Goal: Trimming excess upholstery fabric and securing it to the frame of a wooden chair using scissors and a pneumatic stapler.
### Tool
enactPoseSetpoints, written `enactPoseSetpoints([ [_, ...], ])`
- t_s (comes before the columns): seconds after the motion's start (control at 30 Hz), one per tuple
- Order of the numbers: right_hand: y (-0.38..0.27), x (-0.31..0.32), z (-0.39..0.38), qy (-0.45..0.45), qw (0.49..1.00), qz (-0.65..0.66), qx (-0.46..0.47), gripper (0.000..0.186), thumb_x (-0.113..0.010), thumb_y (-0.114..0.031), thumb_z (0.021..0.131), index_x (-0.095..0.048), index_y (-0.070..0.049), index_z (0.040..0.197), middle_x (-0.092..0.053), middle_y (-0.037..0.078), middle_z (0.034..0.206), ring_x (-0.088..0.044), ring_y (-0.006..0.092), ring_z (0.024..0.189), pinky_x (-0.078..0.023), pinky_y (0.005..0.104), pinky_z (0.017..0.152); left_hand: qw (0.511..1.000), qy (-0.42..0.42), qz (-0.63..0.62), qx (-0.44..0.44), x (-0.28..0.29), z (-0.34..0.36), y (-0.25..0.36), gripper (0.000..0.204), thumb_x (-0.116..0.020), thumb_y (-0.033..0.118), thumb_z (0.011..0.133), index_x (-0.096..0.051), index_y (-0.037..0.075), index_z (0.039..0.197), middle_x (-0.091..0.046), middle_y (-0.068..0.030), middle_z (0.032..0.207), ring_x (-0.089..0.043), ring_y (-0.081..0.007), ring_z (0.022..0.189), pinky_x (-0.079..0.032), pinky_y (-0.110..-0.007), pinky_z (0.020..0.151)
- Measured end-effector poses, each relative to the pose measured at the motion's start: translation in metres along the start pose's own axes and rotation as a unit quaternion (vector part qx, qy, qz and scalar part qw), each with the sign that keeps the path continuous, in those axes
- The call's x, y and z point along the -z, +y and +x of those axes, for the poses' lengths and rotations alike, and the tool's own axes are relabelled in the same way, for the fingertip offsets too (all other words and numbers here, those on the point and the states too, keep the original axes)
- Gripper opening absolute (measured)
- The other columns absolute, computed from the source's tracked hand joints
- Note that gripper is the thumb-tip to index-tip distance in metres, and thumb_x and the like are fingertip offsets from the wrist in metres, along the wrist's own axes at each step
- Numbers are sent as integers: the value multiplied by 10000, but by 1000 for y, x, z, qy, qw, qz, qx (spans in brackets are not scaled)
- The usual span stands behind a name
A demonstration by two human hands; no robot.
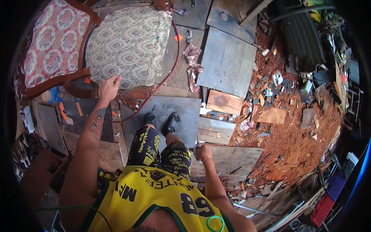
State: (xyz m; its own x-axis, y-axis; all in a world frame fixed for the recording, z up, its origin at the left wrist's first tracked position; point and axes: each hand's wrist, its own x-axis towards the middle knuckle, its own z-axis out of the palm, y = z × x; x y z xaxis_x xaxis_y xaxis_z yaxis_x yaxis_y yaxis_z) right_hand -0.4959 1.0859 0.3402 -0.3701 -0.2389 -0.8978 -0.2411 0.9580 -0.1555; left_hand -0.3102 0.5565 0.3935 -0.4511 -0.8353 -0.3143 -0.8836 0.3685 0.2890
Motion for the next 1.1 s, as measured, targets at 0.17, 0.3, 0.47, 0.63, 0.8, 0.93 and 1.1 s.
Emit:
enactPoseSetpoints([
  [0.17,22,56,-27,-55,981,-167,-78,652,-904,-612,673,-792,-12,904,-778,149,844,-774,270,821,-608,408,767,1000,4,-16,-16,-4,-1,14,318,-583,416,990,-734,139,1032,-748,-185,971,-700,-441,929,-549,-553,852],
  [0.3,-79,147,-33,-59,976,-208,-27,647,-868,-629,704,-783,-1,839,-731,109,662,-762,266,743,-589,423,789,999,17,-26,18,-8,-8,2,296,-580,398,985,-725,143,1028,-745,-198,945,-711,-422,921,-554,-555,847],
  [0.47,-188,207,34,127,950,-268,96,691,-812,-651,763,-757,29,873,-724,285,844,-718,476,874,-559,533,806,998,23,-54,2,-16,-3,-12,235,-607,342,967,-727,146,1017,-755,-128,906,-725,-382,847,-575,-533,757],
  [0.63,-287,257,73,-50,986,46,155,328,-808,-313,919,-710,-8,849,-635,53,628,-627,164,497,-499,321,462,994,85,-66,-20,-11,-9,-7,177,-638,262,937,-711,116,870,-719,-83,797,-717,-315,765,-572,-483,686],
  [0.8,-338,280,97,-122,983,115,75,412,-830,-355,899,-644,-17,753,-612,45,604,-616,156,480,-492,314,440,994,87,-56,-34,-18,-8,-6,146,-663,224,914,-692,112,825,-691,-83,756,-710,-299,744,-571,-452,666],
  [0.93,-339,310,120,-114,978,-124,127,610,-815,-558,838,-744,39,941,-714,147,717,-719,228,595,-558,377,607,997,67,-37,-25,-8,-6,-3,105,-682,207,885,-681,124,819,-666,-86,746,-693,-308,733,-561,-457,655],
  [1.1,-375,362,127,-63,925,-328,183,662,-821,-607,790,-748,28,962,-751,196,835,-758,294,757,-570,425,698,998,39,-44,-10,-5,5,2,73,-691,192,850,-680,122,828,-638,-82,715,-689,-313,752,-557,-459,692],
])
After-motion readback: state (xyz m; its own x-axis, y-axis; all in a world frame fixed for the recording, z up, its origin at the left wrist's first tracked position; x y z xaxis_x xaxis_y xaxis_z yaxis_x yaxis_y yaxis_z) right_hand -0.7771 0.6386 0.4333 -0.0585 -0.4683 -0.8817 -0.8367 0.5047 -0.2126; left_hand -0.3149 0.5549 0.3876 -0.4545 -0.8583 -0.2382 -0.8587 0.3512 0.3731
